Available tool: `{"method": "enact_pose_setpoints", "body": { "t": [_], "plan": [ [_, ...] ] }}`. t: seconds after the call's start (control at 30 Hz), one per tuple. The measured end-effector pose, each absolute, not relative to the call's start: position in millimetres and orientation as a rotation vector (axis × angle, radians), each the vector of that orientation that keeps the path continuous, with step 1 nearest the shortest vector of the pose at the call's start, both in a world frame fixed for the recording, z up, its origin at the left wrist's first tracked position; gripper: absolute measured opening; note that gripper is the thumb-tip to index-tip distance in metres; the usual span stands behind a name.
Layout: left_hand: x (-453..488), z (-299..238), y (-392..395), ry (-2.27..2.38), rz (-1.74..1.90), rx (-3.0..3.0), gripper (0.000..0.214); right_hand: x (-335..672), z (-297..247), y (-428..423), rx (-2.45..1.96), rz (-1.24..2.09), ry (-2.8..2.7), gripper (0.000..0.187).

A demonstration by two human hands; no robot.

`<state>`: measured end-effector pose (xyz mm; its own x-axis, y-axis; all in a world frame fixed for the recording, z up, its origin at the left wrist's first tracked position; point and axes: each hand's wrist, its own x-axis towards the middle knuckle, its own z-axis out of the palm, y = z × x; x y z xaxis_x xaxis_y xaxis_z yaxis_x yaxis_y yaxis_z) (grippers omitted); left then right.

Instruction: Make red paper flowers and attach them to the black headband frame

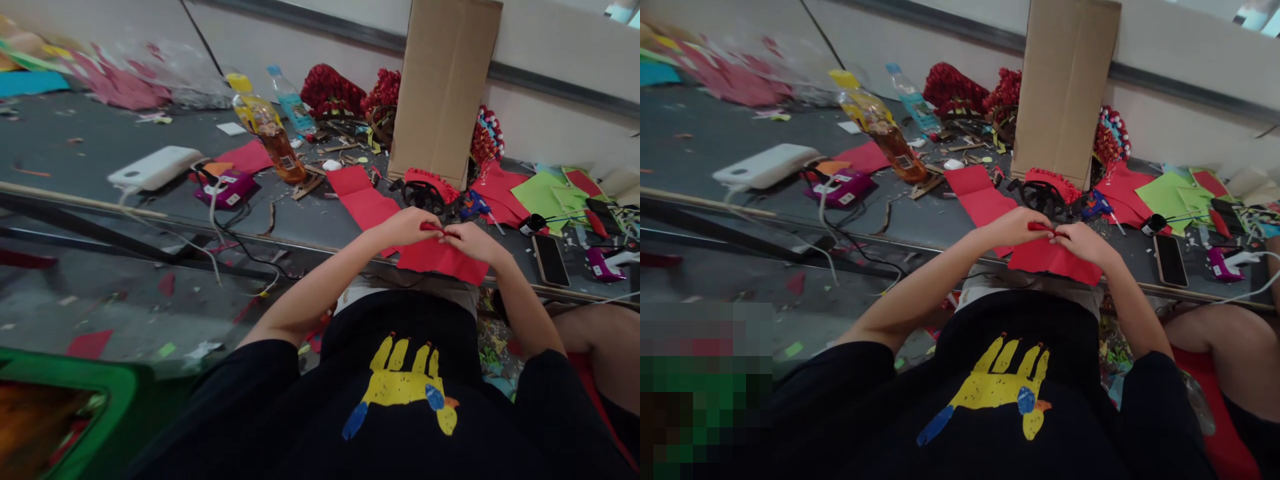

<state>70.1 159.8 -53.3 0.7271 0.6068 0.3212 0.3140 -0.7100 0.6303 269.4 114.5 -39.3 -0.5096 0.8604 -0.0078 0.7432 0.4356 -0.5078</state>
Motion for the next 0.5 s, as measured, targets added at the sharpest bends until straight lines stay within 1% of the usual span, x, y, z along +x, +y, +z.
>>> {"method": "enact_pose_setpoints", "body": {
  "t": [0.07, 0.13, 0.3, 0.4, 0.5],
  "plan": [
    [70, -52, 159, 0.725, 0.610, 2.389, 0.022, 266, -37, 112, -1.435, 0.600, -2.485, 0.023],
    [68, -54, 159, 0.742, 0.638, 2.332, 0.024, 265, -36, 109, -1.454, 0.524, -2.504, 0.025],
    [63, -68, 157, 0.698, 0.786, 2.048, 0.033, 261, -37, 101, -1.499, 0.472, -2.419, 0.036],
    [61, -78, 158, 0.763, 0.877, 1.926, 0.037, 260, -43, 101, -1.466, 0.513, -2.329, 0.037],
    [54, -92, 167, 0.912, 1.049, 1.809, 0.042, 265, -54, 103, -1.443, 0.520, -2.160, 0.038]
  ]
}}
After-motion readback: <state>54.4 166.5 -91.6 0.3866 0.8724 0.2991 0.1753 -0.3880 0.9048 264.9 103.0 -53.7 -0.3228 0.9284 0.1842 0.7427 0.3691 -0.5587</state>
